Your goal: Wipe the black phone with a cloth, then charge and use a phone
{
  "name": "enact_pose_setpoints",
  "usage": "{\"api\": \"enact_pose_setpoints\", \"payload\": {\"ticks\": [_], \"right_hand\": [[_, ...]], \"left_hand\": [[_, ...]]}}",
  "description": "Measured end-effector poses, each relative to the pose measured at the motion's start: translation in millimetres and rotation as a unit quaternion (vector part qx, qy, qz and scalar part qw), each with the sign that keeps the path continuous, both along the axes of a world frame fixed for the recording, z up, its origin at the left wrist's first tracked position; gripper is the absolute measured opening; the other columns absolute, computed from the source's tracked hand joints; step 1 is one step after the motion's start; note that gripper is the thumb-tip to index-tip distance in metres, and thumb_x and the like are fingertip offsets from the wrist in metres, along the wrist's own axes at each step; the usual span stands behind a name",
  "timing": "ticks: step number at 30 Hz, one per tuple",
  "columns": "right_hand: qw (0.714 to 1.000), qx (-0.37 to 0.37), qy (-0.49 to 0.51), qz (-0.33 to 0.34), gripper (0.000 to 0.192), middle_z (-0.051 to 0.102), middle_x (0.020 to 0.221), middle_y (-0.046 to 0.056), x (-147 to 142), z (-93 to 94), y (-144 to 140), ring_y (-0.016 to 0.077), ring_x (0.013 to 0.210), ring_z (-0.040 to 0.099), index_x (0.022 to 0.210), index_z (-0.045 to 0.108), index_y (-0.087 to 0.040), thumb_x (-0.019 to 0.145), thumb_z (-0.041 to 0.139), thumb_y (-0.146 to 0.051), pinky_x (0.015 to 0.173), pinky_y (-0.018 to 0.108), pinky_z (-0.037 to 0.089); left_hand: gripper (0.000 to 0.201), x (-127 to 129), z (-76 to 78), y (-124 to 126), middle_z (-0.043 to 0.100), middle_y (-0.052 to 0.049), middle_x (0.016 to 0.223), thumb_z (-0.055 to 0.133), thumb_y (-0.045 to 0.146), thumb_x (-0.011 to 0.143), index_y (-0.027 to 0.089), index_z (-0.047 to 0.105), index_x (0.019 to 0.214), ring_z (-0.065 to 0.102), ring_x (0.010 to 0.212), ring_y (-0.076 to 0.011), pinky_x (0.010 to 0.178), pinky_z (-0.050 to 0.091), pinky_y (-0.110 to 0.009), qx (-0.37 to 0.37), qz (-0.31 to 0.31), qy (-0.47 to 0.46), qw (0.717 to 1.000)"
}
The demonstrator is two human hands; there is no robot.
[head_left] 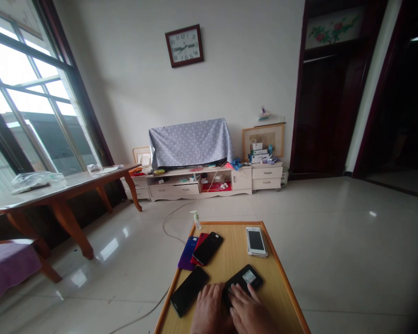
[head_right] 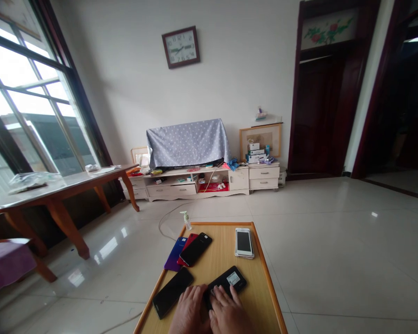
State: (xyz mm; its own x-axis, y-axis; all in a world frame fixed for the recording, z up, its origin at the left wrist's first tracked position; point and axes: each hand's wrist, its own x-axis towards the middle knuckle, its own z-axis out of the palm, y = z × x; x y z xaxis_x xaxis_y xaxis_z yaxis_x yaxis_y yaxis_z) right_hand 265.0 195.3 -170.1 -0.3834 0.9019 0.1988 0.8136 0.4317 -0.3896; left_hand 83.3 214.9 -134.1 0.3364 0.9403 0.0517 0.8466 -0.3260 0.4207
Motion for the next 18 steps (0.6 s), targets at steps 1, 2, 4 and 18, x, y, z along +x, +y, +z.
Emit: {"api": "enact_pose_setpoints", "payload": {"ticks": [1,2,4,18], "right_hand": [[1.0,0.006,0.007,-0.015,0.046,0.053,0.15,0.011,3,0.8,2,0.0286,0.141,0.049,0.144,0.057,-0.023,0.103,0.043,-0.038,0.122,0.052,0.032],[0.999,0.014,0.011,-0.046,0.046,0.054,0.15,0.01,9,2.2,6,0.028,0.142,0.048,0.144,0.058,-0.023,0.104,0.04,-0.038,0.123,0.053,0.029],[0.991,0.025,0.007,-0.128,0.048,0.053,0.15,0.012,19,6.1,12,0.0289,0.144,0.046,0.143,0.058,-0.021,0.106,0.035,-0.039,0.124,0.056,0.025],[0.99,0.013,0.008,-0.141,0.049,0.055,0.151,0.011,13,10.7,29,0.0292,0.144,0.046,0.143,0.058,-0.022,0.105,0.031,-0.037,0.124,0.061,0.021]], "left_hand": [[0.06,0,0.0,0,0.067,-0.01,0.127,0.059,0.036,0.073,0.021,0.06,0.131,0.056,0.12,-0.0291,0.106,0.039,-0.04,0.002,0.001,-0.002,1.0],[0.06,0,-0.5,0,0.067,-0.01,0.128,0.06,0.037,0.073,0.021,0.06,0.131,0.055,0.121,-0.0294,0.107,0.038,-0.04,0.006,0.003,-0.004,1.0],[0.062,-1,-2.8,0,0.066,-0.01,0.13,0.062,0.039,0.072,0.02,0.06,0.131,0.055,0.123,-0.0301,0.109,0.037,-0.041,0.01,0.0,-0.011,1.0],[0.071,0,1.1,1,0.065,-0.011,0.132,0.061,0.04,0.071,0.019,0.055,0.138,0.054,0.125,-0.0303,0.11,0.037,-0.04,-0.011,0.005,0.007,1.0]]}}
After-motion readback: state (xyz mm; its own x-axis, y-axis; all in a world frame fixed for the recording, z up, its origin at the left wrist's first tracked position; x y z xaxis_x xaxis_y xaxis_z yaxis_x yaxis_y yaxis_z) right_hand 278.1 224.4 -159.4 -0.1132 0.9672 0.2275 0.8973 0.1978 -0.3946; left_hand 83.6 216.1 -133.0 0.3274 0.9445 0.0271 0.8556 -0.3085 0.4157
